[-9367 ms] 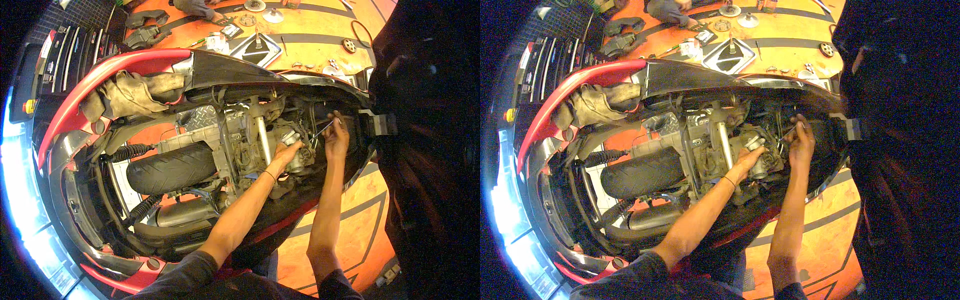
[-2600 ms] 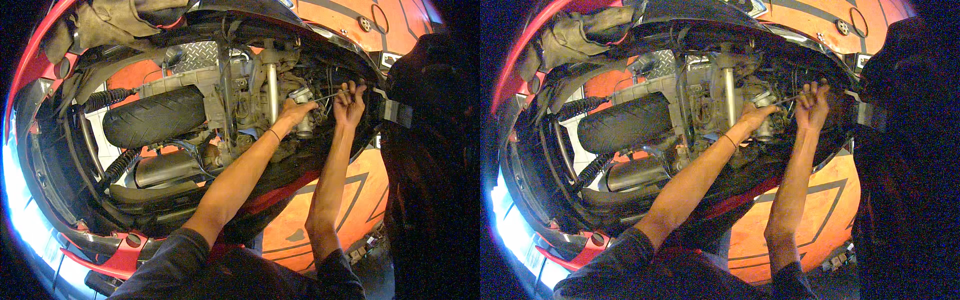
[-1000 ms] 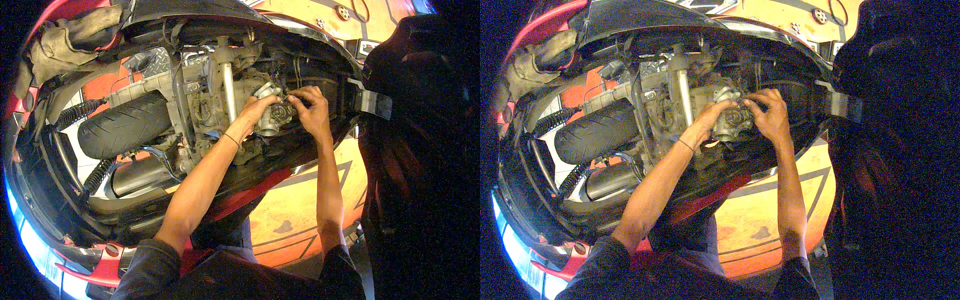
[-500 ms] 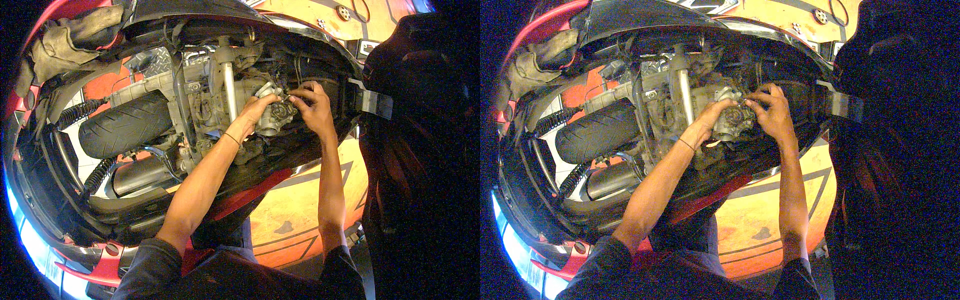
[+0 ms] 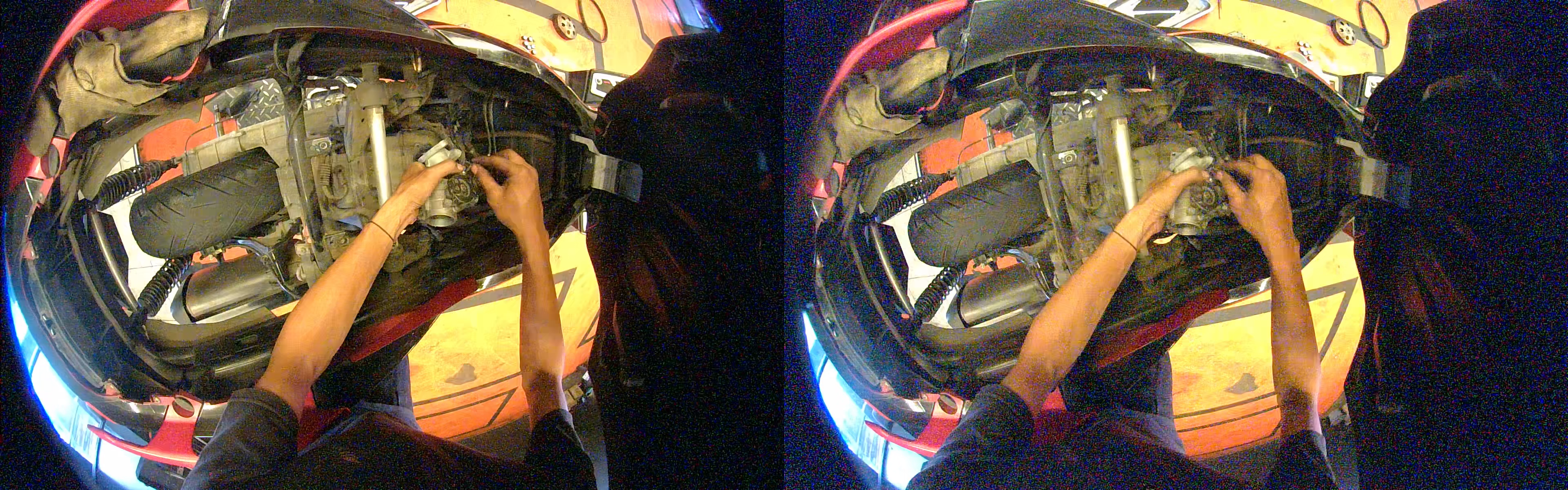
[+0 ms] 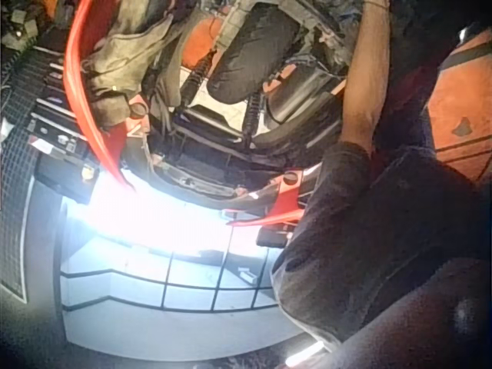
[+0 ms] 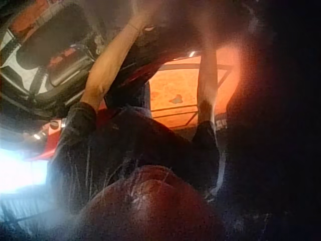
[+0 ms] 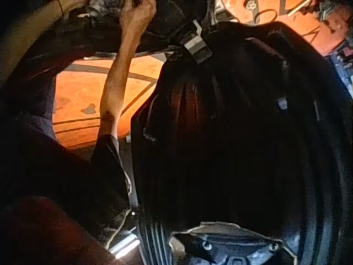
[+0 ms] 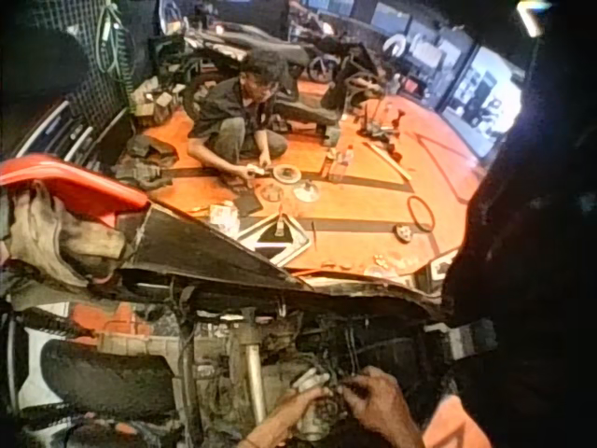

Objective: The person wipes motorcycle engine parts with a cloth and then fits a carburetor onto the engine block of a scooter.

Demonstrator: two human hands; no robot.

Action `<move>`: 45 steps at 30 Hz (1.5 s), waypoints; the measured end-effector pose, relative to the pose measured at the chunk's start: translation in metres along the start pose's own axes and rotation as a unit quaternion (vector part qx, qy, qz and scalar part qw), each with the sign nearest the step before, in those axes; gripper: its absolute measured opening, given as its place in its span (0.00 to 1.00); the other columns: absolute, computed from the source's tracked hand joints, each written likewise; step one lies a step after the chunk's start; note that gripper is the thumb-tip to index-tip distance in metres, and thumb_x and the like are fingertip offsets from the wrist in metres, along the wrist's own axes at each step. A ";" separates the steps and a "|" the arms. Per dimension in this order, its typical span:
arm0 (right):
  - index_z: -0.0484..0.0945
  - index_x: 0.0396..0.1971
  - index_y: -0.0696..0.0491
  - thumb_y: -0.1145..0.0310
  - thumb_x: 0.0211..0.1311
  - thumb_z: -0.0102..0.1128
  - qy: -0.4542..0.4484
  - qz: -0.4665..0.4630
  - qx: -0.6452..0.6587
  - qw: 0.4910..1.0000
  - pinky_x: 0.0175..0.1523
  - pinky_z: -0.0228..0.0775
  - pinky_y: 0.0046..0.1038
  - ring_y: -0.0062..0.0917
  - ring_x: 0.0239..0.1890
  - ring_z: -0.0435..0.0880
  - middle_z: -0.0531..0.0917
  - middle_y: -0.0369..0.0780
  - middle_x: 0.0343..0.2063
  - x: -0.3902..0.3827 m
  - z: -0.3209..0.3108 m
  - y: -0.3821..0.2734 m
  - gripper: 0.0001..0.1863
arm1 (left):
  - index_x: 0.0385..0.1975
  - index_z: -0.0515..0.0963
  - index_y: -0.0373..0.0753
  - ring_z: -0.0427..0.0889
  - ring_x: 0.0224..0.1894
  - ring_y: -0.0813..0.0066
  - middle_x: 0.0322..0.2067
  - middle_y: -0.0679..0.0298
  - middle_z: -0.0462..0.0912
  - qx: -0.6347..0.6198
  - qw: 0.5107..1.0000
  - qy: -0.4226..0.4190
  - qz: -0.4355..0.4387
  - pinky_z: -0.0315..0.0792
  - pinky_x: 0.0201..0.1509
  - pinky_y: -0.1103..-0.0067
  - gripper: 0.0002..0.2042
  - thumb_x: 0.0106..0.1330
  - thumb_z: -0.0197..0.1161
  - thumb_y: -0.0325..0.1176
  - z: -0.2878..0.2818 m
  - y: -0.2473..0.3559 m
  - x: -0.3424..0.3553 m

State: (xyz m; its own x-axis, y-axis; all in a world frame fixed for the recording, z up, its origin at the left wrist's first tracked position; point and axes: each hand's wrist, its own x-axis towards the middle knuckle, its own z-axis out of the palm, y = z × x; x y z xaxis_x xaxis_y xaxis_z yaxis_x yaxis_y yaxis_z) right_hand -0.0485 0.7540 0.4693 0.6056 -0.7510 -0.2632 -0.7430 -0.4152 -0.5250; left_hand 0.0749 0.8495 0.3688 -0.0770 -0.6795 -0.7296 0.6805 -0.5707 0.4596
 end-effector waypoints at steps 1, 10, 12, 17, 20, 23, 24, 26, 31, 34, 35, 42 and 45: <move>0.82 0.32 0.59 0.65 0.52 0.65 -0.001 -0.006 0.011 1.000 0.44 0.70 0.36 0.43 0.36 0.79 0.79 0.48 0.30 0.000 0.000 0.000 0.12 | 0.48 0.75 0.42 0.80 0.36 0.74 0.37 0.65 0.80 0.016 1.000 0.011 0.000 0.76 0.38 0.78 0.21 0.55 0.62 0.43 -0.001 -0.001 0.001; 0.82 0.32 0.59 0.65 0.53 0.64 -0.008 0.027 0.007 1.000 0.44 0.70 0.33 0.41 0.35 0.79 0.80 0.48 0.30 -0.007 -0.001 0.004 0.13 | 0.42 0.77 0.36 0.80 0.34 0.73 0.37 0.61 0.81 -0.082 0.995 -0.022 -0.047 0.74 0.36 0.78 0.22 0.51 0.64 0.44 -0.001 -0.001 0.000; 0.81 0.34 0.60 0.64 0.55 0.63 0.005 0.036 0.025 0.999 0.44 0.70 0.33 0.40 0.35 0.80 0.80 0.48 0.30 -0.015 -0.002 0.007 0.14 | 0.42 0.77 0.36 0.80 0.34 0.73 0.38 0.61 0.81 -0.066 0.997 -0.010 -0.025 0.74 0.35 0.78 0.22 0.50 0.65 0.44 -0.001 -0.001 0.001; 0.78 0.35 0.61 0.58 0.63 0.56 -0.048 0.197 0.056 0.978 0.37 0.69 0.31 0.30 0.28 0.79 0.80 0.44 0.24 -0.038 -0.009 0.029 0.18 | 0.43 0.77 0.37 0.79 0.38 0.73 0.39 0.61 0.80 -0.031 1.000 0.000 0.003 0.72 0.41 0.77 0.23 0.49 0.66 0.44 0.000 -0.004 0.005; 0.75 0.26 0.56 0.55 0.66 0.50 -0.186 0.206 0.260 0.925 0.22 0.58 0.21 0.16 0.15 0.68 0.71 0.33 0.13 -0.035 -0.013 0.049 0.19 | 0.44 0.77 0.39 0.78 0.40 0.73 0.40 0.61 0.80 -0.071 0.996 -0.032 -0.041 0.71 0.43 0.77 0.23 0.49 0.66 0.44 0.000 -0.004 0.005; 0.72 0.21 0.53 0.53 0.67 0.49 -0.253 0.236 0.427 0.836 0.15 0.48 0.19 0.13 0.10 0.59 0.64 0.30 0.09 -0.030 -0.009 0.059 0.20 | 0.44 0.77 0.40 0.78 0.40 0.73 0.39 0.62 0.80 -0.039 0.999 -0.006 -0.005 0.70 0.44 0.77 0.23 0.48 0.67 0.43 0.001 -0.002 0.004; 0.72 0.20 0.52 0.52 0.67 0.48 -0.283 0.244 0.476 0.796 0.14 0.46 0.18 0.13 0.10 0.59 0.63 0.29 0.09 -0.030 -0.008 0.061 0.21 | 0.44 0.78 0.40 0.78 0.40 0.73 0.39 0.63 0.80 -0.027 0.999 0.005 0.022 0.70 0.44 0.77 0.23 0.48 0.68 0.43 0.003 -0.003 0.003; 0.68 0.18 0.50 0.50 0.67 0.47 -0.316 0.239 0.545 0.739 0.12 0.40 0.18 0.12 0.08 0.54 0.59 0.27 0.08 -0.027 -0.003 0.060 0.22 | 0.44 0.78 0.39 0.77 0.40 0.74 0.39 0.64 0.81 -0.012 1.000 0.016 -0.021 0.69 0.46 0.78 0.23 0.48 0.70 0.42 0.001 -0.002 0.000; 0.60 0.12 0.45 0.46 0.66 0.46 -0.238 0.350 0.567 0.707 0.11 0.38 0.17 0.13 0.07 0.49 0.53 0.28 0.07 -0.044 0.006 0.043 0.26 | 0.43 0.79 0.37 0.78 0.37 0.76 0.38 0.64 0.82 0.003 0.995 0.040 0.095 0.70 0.44 0.80 0.22 0.48 0.71 0.39 0.006 -0.003 0.000; 0.55 0.11 0.44 0.45 0.66 0.46 -0.225 0.348 0.584 0.698 0.11 0.37 0.18 0.14 0.06 0.48 0.52 0.28 0.07 -0.048 0.013 0.036 0.27 | 0.43 0.79 0.37 0.78 0.37 0.76 0.37 0.63 0.82 0.024 0.992 0.047 0.116 0.71 0.44 0.80 0.22 0.48 0.71 0.38 0.006 0.001 -0.001; 0.56 0.12 0.44 0.45 0.65 0.47 -0.217 0.354 0.592 0.690 0.12 0.39 0.18 0.15 0.06 0.49 0.53 0.28 0.07 -0.049 0.015 0.033 0.27 | 0.43 0.78 0.36 0.78 0.37 0.76 0.37 0.63 0.82 0.023 0.992 0.046 0.115 0.71 0.44 0.80 0.22 0.48 0.71 0.37 0.006 0.001 -0.002; 0.56 0.15 0.44 0.45 0.64 0.48 -0.124 0.403 0.566 0.708 0.12 0.38 0.18 0.15 0.07 0.49 0.52 0.29 0.08 -0.059 0.021 0.009 0.25 | 0.40 0.78 0.36 0.78 0.33 0.77 0.31 0.64 0.82 0.069 0.984 0.065 0.154 0.72 0.41 0.80 0.19 0.48 0.71 0.36 0.006 -0.001 -0.003; 0.55 0.15 0.44 0.45 0.64 0.49 -0.105 0.390 0.575 0.712 0.11 0.37 0.17 0.14 0.07 0.47 0.50 0.29 0.08 -0.061 0.024 0.005 0.25 | 0.38 0.78 0.36 0.77 0.32 0.78 0.31 0.65 0.82 0.131 0.978 0.079 0.139 0.71 0.40 0.80 0.19 0.48 0.71 0.36 0.004 0.002 -0.003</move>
State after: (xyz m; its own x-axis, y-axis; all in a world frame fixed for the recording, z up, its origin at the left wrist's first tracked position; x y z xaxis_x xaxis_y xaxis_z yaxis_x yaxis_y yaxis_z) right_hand -0.0822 0.8105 0.4637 0.2545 -0.3797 -0.8894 -0.2253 0.8711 -0.4364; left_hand 0.0736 0.8490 0.3739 0.2131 -0.7572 -0.6174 0.4473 -0.4862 0.7507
